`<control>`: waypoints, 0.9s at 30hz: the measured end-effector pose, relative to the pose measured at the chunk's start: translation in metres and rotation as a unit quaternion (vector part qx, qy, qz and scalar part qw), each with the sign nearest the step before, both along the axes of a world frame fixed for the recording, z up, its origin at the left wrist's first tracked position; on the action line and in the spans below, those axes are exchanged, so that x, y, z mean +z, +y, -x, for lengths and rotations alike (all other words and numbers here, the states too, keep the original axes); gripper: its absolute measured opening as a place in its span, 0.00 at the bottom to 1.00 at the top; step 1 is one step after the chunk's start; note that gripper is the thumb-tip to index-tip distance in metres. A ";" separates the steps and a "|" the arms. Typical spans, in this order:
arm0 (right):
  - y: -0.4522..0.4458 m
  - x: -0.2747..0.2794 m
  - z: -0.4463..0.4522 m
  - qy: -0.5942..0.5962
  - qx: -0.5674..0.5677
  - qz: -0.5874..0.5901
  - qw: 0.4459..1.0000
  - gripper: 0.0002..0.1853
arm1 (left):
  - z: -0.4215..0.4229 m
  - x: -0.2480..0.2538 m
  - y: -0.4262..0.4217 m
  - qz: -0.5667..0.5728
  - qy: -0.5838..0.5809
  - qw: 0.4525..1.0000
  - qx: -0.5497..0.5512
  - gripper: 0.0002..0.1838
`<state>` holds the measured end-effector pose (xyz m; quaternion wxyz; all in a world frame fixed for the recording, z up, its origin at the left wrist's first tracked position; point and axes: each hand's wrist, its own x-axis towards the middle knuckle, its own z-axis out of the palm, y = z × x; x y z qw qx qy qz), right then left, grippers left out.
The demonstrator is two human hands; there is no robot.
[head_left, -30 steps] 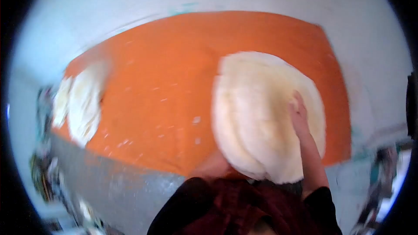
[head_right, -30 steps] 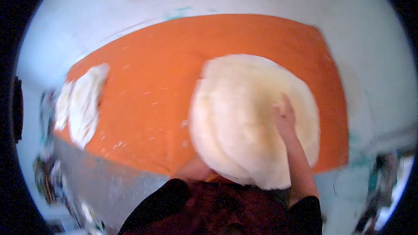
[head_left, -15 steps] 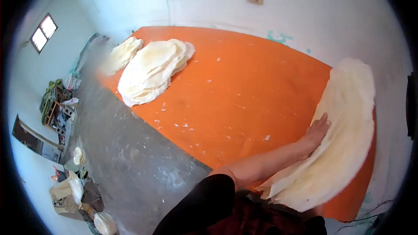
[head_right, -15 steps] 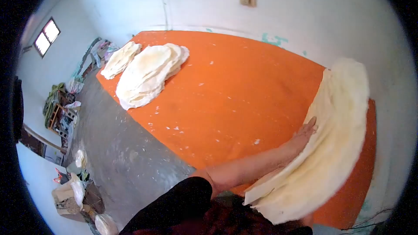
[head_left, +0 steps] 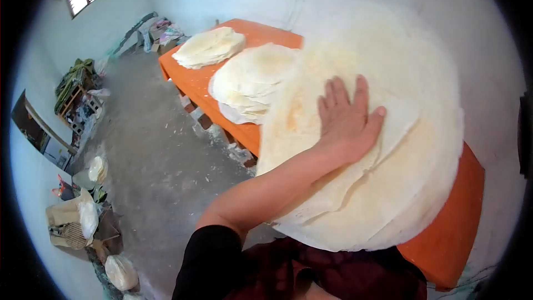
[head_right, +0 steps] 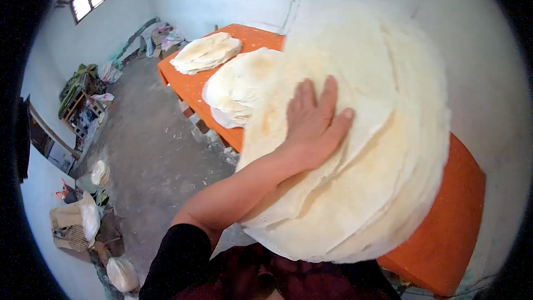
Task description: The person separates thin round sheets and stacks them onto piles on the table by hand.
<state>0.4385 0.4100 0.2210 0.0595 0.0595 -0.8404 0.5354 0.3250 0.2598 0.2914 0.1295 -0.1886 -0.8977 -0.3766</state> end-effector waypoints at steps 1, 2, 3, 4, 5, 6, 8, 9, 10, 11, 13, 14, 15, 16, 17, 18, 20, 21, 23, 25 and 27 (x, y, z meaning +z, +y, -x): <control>-0.028 -0.003 0.012 -0.012 0.044 0.006 0.999 0.31 | 0.002 0.004 -0.029 0.018 -0.023 0.999 0.028 0.37; -0.055 -0.006 0.024 -0.026 0.091 0.013 0.995 0.31 | 0.003 0.006 -0.052 0.019 -0.026 0.998 0.062 0.38; -0.080 -0.009 0.036 -0.037 0.135 0.018 0.990 0.31 | 0.004 0.008 -0.075 0.018 -0.031 0.995 0.095 0.39; -0.106 -0.014 0.048 -0.048 0.178 0.020 0.983 0.30 | 0.002 0.007 -0.094 0.004 -0.015 0.991 0.132 0.39; -0.131 -0.019 0.061 -0.060 0.218 0.024 0.974 0.30 | 0.010 0.000 -0.116 0.002 -0.024 0.985 0.172 0.40; -0.154 -0.024 0.073 -0.068 0.252 0.029 0.965 0.30 | 0.018 -0.007 -0.137 -0.001 -0.033 0.977 0.211 0.40; -0.197 -0.032 0.099 -0.076 0.308 0.040 0.948 0.30 | 0.051 -0.038 -0.186 0.007 -0.080 0.957 0.279 0.40; -0.216 -0.037 0.113 -0.078 0.331 0.048 0.939 0.30 | 0.063 -0.048 -0.208 0.005 -0.093 0.947 0.306 0.39; -0.235 -0.041 0.128 -0.078 0.349 0.056 0.932 0.30 | 0.067 -0.054 -0.228 -0.007 -0.098 0.940 0.325 0.38; -0.252 -0.044 0.144 -0.078 0.366 0.062 0.925 0.30 | 0.071 -0.060 -0.248 -0.020 -0.104 0.933 0.344 0.38; -0.287 -0.045 0.177 -0.075 0.392 0.077 0.914 0.30 | 0.090 -0.064 -0.288 -0.039 -0.126 0.913 0.386 0.36; -0.305 -0.048 0.190 -0.074 0.405 0.089 0.907 0.30 | 0.096 -0.067 -0.308 -0.045 -0.142 0.900 0.410 0.35; -0.322 -0.050 0.205 -0.074 0.412 0.097 0.903 0.30 | 0.104 -0.073 -0.331 -0.031 -0.150 0.890 0.429 0.34; -0.339 -0.052 0.217 -0.076 0.419 0.103 0.899 0.30 | 0.107 -0.071 -0.347 -0.043 -0.154 0.878 0.451 0.33; -0.356 -0.052 0.230 -0.075 0.424 0.109 0.896 0.30 | 0.110 -0.070 -0.365 -0.037 -0.155 0.867 0.472 0.33; -0.371 -0.053 0.243 -0.074 0.424 0.110 0.896 0.30 | 0.113 -0.069 -0.383 -0.037 -0.155 0.855 0.493 0.33; -0.401 -0.052 0.264 -0.074 0.426 0.107 0.895 0.30 | 0.122 -0.068 -0.419 -0.031 -0.134 0.846 0.515 0.34; -0.415 -0.052 0.273 -0.075 0.427 0.103 0.895 0.30 | 0.127 -0.063 -0.435 -0.029 -0.129 0.845 0.519 0.34; -0.436 -0.055 0.287 -0.075 0.414 0.104 0.901 0.30 | 0.138 -0.054 -0.456 -0.018 -0.126 0.840 0.528 0.35; -0.455 -0.061 0.302 -0.076 0.389 0.102 0.912 0.30 | 0.153 -0.054 -0.485 0.009 -0.114 0.849 0.516 0.36; -0.471 -0.061 0.316 -0.076 0.353 0.093 0.928 0.30 | 0.174 -0.053 -0.506 0.039 -0.094 0.860 0.500 0.36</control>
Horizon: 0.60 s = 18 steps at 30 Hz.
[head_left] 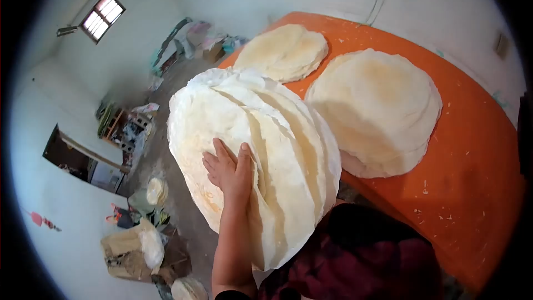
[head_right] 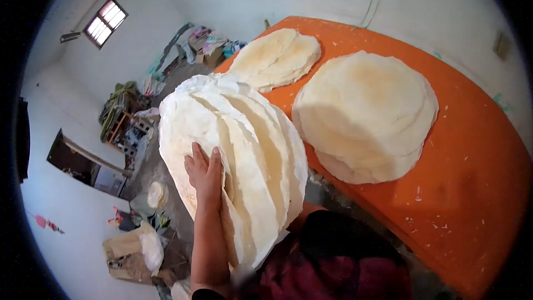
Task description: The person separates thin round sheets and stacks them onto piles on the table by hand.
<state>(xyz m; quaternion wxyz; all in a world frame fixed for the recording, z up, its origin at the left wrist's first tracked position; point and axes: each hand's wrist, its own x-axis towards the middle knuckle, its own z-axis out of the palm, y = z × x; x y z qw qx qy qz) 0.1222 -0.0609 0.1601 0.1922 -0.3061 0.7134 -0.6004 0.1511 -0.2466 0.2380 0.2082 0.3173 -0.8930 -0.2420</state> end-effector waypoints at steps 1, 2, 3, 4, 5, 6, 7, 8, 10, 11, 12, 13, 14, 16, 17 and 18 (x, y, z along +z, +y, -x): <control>-0.007 0.000 0.006 -0.001 -0.019 -0.009 1.000 0.30 | 0.011 0.002 -0.009 0.002 0.005 1.000 -0.022 0.36; -0.013 0.001 0.012 -0.002 -0.041 -0.016 0.999 0.30 | 0.023 0.006 -0.016 0.004 0.010 0.999 -0.043 0.37; -0.018 0.000 0.018 -0.003 -0.060 -0.025 0.998 0.30 | 0.036 0.009 -0.021 0.005 0.015 0.998 -0.064 0.37; -0.021 0.001 0.024 -0.005 -0.079 -0.033 0.996 0.30 | 0.050 0.012 -0.023 -0.005 0.017 0.996 -0.085 0.38; -0.024 0.001 0.032 -0.008 -0.099 -0.040 0.994 0.30 | 0.070 0.005 -0.028 0.026 0.020 0.994 -0.109 0.39; -0.027 0.001 0.039 -0.011 -0.117 -0.045 0.992 0.30 | 0.085 0.007 -0.027 0.025 0.032 0.987 -0.153 0.40; -0.029 0.001 0.046 -0.016 -0.132 -0.049 0.990 0.30 | 0.100 0.010 -0.021 0.026 0.045 0.979 -0.198 0.40; -0.030 0.001 0.056 -0.016 -0.151 -0.054 0.987 0.30 | 0.118 0.009 -0.015 0.048 0.051 0.972 -0.226 0.40; -0.033 -0.002 0.074 -0.019 -0.183 -0.065 0.981 0.30 | 0.146 0.024 -0.001 0.048 0.064 0.950 -0.303 0.41; -0.033 -0.004 0.083 -0.021 -0.196 -0.071 0.978 0.30 | 0.154 0.031 0.009 0.044 0.078 0.939 -0.332 0.41; -0.034 -0.004 0.095 -0.020 -0.208 -0.075 0.975 0.30 | 0.162 0.040 0.020 0.040 0.090 0.927 -0.362 0.41; -0.034 -0.005 0.107 -0.022 -0.219 -0.077 0.972 0.30 | 0.174 0.042 0.027 0.043 0.105 0.915 -0.386 0.41; -0.034 -0.006 0.120 -0.024 -0.229 -0.080 0.970 0.30 | 0.187 0.045 0.035 0.046 0.120 0.903 -0.410 0.42; -0.036 -0.004 0.148 -0.021 -0.248 -0.083 0.965 0.30 | 0.208 0.059 0.041 0.032 0.132 0.867 -0.480 0.42; -0.038 -0.002 0.159 -0.023 -0.256 -0.083 0.963 0.30 | 0.215 0.066 0.042 0.029 0.140 0.847 -0.512 0.42; -0.041 0.001 0.173 -0.019 -0.264 -0.086 0.960 0.30 | 0.225 0.067 0.041 0.014 0.155 0.826 -0.543 0.43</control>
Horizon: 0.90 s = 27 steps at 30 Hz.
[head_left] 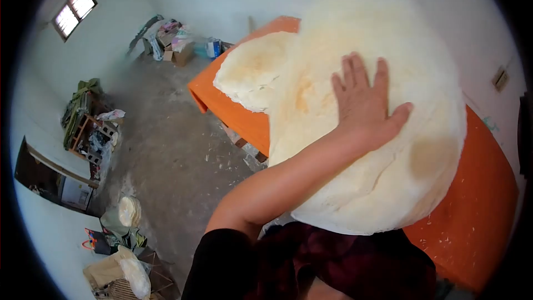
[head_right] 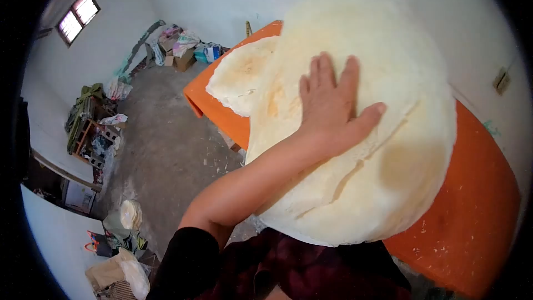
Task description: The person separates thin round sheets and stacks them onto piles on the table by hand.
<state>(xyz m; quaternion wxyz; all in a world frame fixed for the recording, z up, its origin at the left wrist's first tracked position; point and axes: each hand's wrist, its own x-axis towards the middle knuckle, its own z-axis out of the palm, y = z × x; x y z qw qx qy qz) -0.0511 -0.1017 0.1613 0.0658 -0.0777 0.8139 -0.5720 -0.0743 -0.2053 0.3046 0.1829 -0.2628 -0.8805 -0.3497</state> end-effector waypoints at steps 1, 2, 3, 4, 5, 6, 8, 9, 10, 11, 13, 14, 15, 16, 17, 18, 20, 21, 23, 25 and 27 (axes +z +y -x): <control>-0.004 0.004 0.014 0.005 -0.005 -0.006 1.000 0.30 | 0.010 0.001 -0.001 -0.015 0.005 0.999 -0.040 0.43; -0.009 0.010 0.029 0.013 -0.009 -0.013 1.000 0.30 | 0.021 0.003 -0.004 -0.042 0.015 0.996 -0.080 0.43; -0.013 0.018 0.044 0.021 -0.012 -0.021 1.000 0.30 | 0.030 0.010 -0.006 -0.053 -0.002 0.993 -0.106 0.43; -0.019 0.025 0.061 0.032 -0.016 -0.030 0.999 0.30 | 0.039 0.019 -0.009 -0.064 -0.019 0.989 -0.132 0.44; -0.026 0.033 0.080 0.045 -0.020 -0.037 0.998 0.30 | 0.049 0.027 -0.011 -0.075 -0.037 0.984 -0.157 0.44; -0.032 0.041 0.101 0.062 -0.027 -0.046 0.997 0.30 | 0.056 0.030 -0.016 -0.118 -0.019 0.974 -0.191 0.44; -0.052 0.061 0.152 0.107 -0.044 -0.064 0.991 0.30 | 0.083 0.032 -0.021 -0.174 -0.013 0.960 -0.220 0.45; -0.066 0.071 0.179 0.133 -0.055 -0.073 0.987 0.30 | 0.096 0.033 -0.023 -0.201 -0.010 0.951 -0.234 0.45; -0.080 0.080 0.208 0.157 -0.068 -0.085 0.982 0.30 | 0.120 0.030 -0.028 -0.245 -0.026 0.934 -0.259 0.45; -0.096 0.087 0.238 0.181 -0.083 -0.096 0.975 0.30 | 0.144 0.028 -0.036 -0.289 -0.043 0.914 -0.282 0.45; -0.129 0.099 0.305 0.232 -0.121 -0.123 0.957 0.30 | 0.194 0.028 -0.066 -0.446 -0.090 0.801 -0.388 0.39; -0.146 0.101 0.336 0.254 -0.139 -0.140 0.947 0.30 | 0.224 0.020 -0.087 -0.493 -0.120 0.764 -0.399 0.38; -0.163 0.100 0.366 0.273 -0.157 -0.159 0.936 0.30 | 0.254 0.002 -0.114 -0.540 -0.156 0.729 -0.389 0.38; -0.179 0.095 0.389 0.288 -0.170 -0.175 0.926 0.30 | 0.289 -0.020 -0.137 -0.585 -0.191 0.695 -0.371 0.37; -0.195 0.087 0.411 0.302 -0.180 -0.199 0.915 0.30 | 0.324 -0.050 -0.160 -0.626 -0.224 0.664 -0.341 0.36; -0.211 0.075 0.431 0.311 -0.188 -0.232 0.902 0.30 | 0.359 -0.090 -0.185 -0.669 -0.257 0.629 -0.302 0.36; -0.236 0.036 0.451 0.310 -0.189 -0.315 0.877 0.30 | 0.412 -0.195 -0.241 -0.743 -0.301 0.561 -0.207 0.34; -0.249 0.015 0.454 0.284 -0.181 -0.387 0.858 0.30 | 0.422 -0.249 -0.273 -0.770 -0.308 0.535 -0.160 0.34; -0.258 -0.031 0.451 0.220 -0.161 -0.520 0.809 0.32 | 0.407 -0.321 -0.331 -0.793 -0.303 0.517 -0.109 0.33; -0.240 -0.094 0.451 0.126 -0.177 -0.496 0.841 0.34 | 0.368 -0.326 -0.369 -0.802 -0.321 0.494 -0.100 0.32; -0.235 -0.120 0.451 0.084 -0.188 -0.469 0.859 0.35 | 0.326 -0.266 -0.387 -0.818 -0.382 0.417 -0.106 0.28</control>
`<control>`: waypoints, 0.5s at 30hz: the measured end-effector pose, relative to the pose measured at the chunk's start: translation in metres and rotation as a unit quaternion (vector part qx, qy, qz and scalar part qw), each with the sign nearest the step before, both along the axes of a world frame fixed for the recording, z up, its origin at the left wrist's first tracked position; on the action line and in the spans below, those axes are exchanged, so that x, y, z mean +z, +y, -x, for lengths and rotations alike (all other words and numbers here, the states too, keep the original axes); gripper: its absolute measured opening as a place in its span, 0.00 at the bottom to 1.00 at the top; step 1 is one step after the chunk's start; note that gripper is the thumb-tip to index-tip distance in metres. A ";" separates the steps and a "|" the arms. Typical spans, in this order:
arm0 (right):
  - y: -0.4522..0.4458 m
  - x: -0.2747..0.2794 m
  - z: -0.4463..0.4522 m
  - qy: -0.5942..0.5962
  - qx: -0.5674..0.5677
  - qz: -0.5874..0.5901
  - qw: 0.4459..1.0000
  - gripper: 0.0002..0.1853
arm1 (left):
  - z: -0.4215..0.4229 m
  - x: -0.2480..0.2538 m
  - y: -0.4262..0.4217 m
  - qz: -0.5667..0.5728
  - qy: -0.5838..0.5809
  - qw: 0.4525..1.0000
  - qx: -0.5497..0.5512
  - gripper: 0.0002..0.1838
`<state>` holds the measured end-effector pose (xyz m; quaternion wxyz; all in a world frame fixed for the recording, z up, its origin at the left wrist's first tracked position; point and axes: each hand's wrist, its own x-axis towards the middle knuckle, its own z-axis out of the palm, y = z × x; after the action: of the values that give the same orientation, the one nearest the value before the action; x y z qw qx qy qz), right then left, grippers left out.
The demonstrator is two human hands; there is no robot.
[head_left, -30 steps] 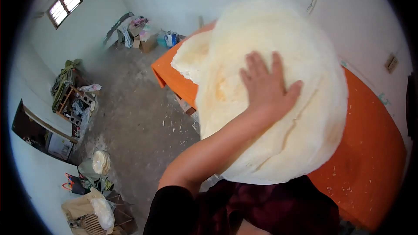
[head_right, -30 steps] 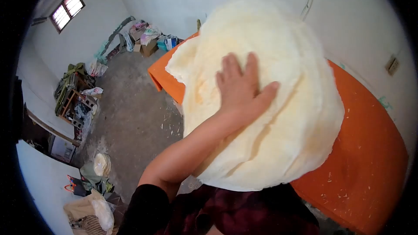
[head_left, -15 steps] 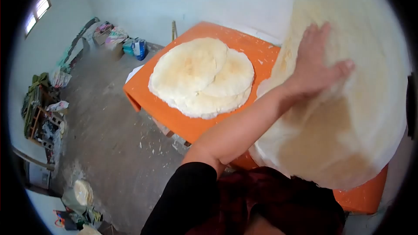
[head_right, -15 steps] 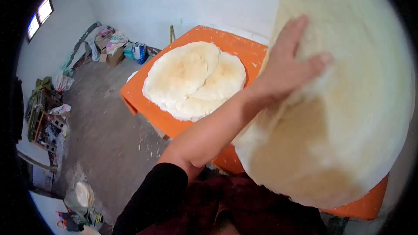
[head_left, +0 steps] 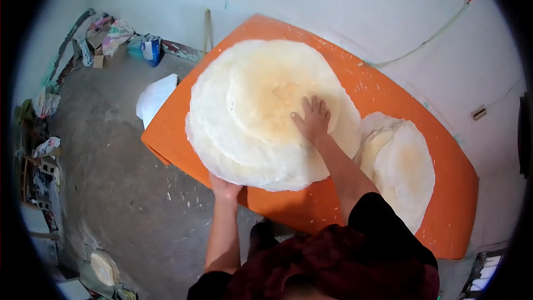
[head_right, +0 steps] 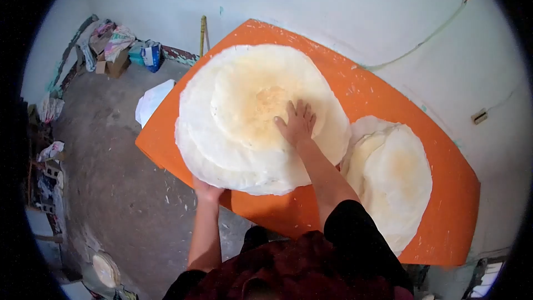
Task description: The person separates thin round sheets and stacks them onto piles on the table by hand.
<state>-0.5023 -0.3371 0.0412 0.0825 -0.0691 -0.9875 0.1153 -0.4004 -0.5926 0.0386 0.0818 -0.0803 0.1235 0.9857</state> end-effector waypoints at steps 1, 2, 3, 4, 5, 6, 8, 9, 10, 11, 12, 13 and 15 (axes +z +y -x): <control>0.001 -0.005 -0.002 0.006 0.003 0.011 1.000 0.35 | -0.009 0.003 -0.008 0.062 -0.043 0.997 0.008 0.29; 0.002 -0.009 -0.006 0.014 0.006 0.022 1.000 0.36 | -0.016 0.004 -0.018 0.124 -0.083 0.989 0.014 0.30; 0.002 -0.009 -0.005 0.005 0.002 0.012 1.000 0.35 | -0.016 0.009 -0.024 0.187 -0.117 0.975 0.021 0.31; 0.001 -0.007 -0.003 -0.003 -0.001 0.003 1.000 0.35 | -0.014 0.022 -0.024 0.422 -0.087 0.895 0.114 0.31; 0.000 -0.006 -0.002 -0.009 -0.003 -0.007 1.000 0.35 | -0.009 0.037 -0.022 0.627 -0.046 0.752 0.201 0.31; 0.000 -0.007 -0.001 -0.012 -0.004 -0.013 1.000 0.35 | -0.001 0.053 -0.017 0.785 0.002 0.555 0.275 0.31; 0.000 -0.009 -0.002 -0.020 -0.010 -0.025 0.999 0.35 | 0.028 0.085 -0.003 0.788 0.169 0.555 0.208 0.34; 0.000 -0.009 -0.002 -0.021 -0.009 -0.024 0.999 0.35 | 0.048 0.088 0.013 0.830 0.221 0.487 0.158 0.35; -0.001 -0.007 -0.002 -0.023 -0.010 -0.023 0.999 0.35 | 0.066 0.084 0.029 0.862 0.274 0.414 0.108 0.36; -0.001 -0.006 -0.001 -0.026 -0.012 -0.023 0.999 0.36 | 0.080 0.070 0.041 0.880 0.282 0.375 0.076 0.37; -0.002 -0.007 0.000 -0.030 -0.015 -0.029 0.999 0.36 | 0.095 0.049 0.056 0.894 0.293 0.335 0.043 0.37; -0.002 -0.010 0.001 -0.034 -0.025 -0.037 0.998 0.36 | 0.105 0.029 0.073 0.904 0.310 0.294 0.010 0.39; 0.004 -0.033 0.002 0.032 -0.013 -0.033 0.999 0.36 | 0.111 -0.002 0.084 0.937 0.281 0.199 -0.062 0.42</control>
<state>-0.5045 -0.3326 0.0082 0.1178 -0.0753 -0.9866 0.0841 -0.5116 -0.5084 0.0370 -0.0325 0.1926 0.9759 0.0975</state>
